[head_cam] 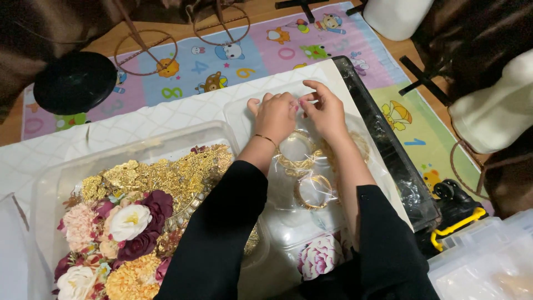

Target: The person places gold bangles into a plastic bag, uses a tape dispenser to seal the bag, and then carefully arranges decorative flowers and jewelry inside a large plastic container.

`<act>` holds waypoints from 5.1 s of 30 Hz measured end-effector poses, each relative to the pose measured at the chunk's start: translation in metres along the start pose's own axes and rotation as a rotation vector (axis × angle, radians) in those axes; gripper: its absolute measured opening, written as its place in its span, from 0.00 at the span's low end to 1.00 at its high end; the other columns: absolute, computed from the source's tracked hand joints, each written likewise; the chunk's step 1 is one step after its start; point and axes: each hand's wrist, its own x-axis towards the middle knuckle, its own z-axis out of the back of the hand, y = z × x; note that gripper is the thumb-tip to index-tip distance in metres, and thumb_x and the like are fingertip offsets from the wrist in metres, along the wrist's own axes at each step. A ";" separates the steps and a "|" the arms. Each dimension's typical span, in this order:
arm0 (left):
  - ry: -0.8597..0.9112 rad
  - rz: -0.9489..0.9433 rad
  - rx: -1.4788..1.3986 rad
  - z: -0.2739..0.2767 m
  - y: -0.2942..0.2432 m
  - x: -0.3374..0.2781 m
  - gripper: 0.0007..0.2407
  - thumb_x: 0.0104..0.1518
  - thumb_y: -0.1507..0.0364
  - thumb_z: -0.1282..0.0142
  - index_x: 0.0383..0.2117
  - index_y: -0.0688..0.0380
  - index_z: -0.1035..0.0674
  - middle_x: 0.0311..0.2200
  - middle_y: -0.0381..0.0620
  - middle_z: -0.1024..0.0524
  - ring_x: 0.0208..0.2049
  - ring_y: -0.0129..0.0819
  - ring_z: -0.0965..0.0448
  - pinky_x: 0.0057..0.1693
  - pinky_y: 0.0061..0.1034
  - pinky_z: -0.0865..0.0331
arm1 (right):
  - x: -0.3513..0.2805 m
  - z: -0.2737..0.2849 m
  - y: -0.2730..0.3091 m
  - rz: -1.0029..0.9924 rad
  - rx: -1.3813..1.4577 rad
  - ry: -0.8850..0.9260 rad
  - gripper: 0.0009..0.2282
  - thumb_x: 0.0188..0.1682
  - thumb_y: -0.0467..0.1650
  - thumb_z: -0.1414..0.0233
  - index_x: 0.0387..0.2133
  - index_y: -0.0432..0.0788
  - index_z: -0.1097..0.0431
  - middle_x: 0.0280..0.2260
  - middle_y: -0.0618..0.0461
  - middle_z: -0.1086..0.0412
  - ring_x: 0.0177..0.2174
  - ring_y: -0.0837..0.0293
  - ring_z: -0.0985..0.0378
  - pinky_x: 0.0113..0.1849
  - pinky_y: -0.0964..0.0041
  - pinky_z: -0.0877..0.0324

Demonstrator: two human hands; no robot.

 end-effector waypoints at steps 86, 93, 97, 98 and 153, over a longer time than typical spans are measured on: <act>-0.011 0.115 -0.076 0.311 0.065 -0.357 0.24 0.60 0.72 0.51 0.64 0.63 0.36 0.55 0.66 0.30 0.57 0.62 0.26 0.59 0.49 0.30 | -0.184 -0.176 0.224 0.502 -0.464 0.404 0.09 0.47 0.28 0.43 0.40 0.51 0.21 0.38 0.45 0.25 0.36 0.40 0.22 0.42 0.46 0.27; -0.389 0.254 -0.112 0.364 0.115 -0.446 0.17 0.60 0.76 0.51 0.56 0.68 0.26 0.50 0.64 0.26 0.52 0.61 0.23 0.57 0.45 0.28 | -0.234 -0.269 0.287 0.562 -0.320 0.544 0.07 0.47 0.27 0.43 0.37 0.49 0.21 0.37 0.46 0.24 0.35 0.43 0.22 0.43 0.49 0.27; -0.550 0.360 -0.096 0.368 0.150 -0.486 0.13 0.60 0.78 0.49 0.51 0.64 0.22 0.50 0.60 0.25 0.49 0.55 0.19 0.53 0.40 0.24 | -0.254 -0.320 0.294 0.613 -0.288 0.632 0.07 0.46 0.29 0.42 0.37 0.51 0.21 0.36 0.47 0.24 0.37 0.41 0.21 0.44 0.48 0.27; -0.596 0.367 -0.085 0.370 0.157 -0.493 0.12 0.61 0.78 0.48 0.50 0.63 0.21 0.49 0.58 0.25 0.48 0.54 0.19 0.53 0.40 0.24 | -0.261 -0.332 0.299 0.650 -0.253 0.651 0.06 0.47 0.28 0.42 0.36 0.50 0.22 0.36 0.46 0.24 0.37 0.40 0.21 0.43 0.48 0.27; -0.679 1.021 -0.131 0.359 0.253 -0.574 0.08 0.61 0.72 0.46 0.45 0.49 0.22 0.45 0.51 0.24 0.47 0.58 0.19 0.53 0.51 0.23 | -0.406 -0.534 0.336 -0.508 0.487 0.545 0.09 0.50 0.30 0.40 0.32 0.33 0.24 0.28 0.50 0.29 0.30 0.59 0.23 0.36 0.63 0.23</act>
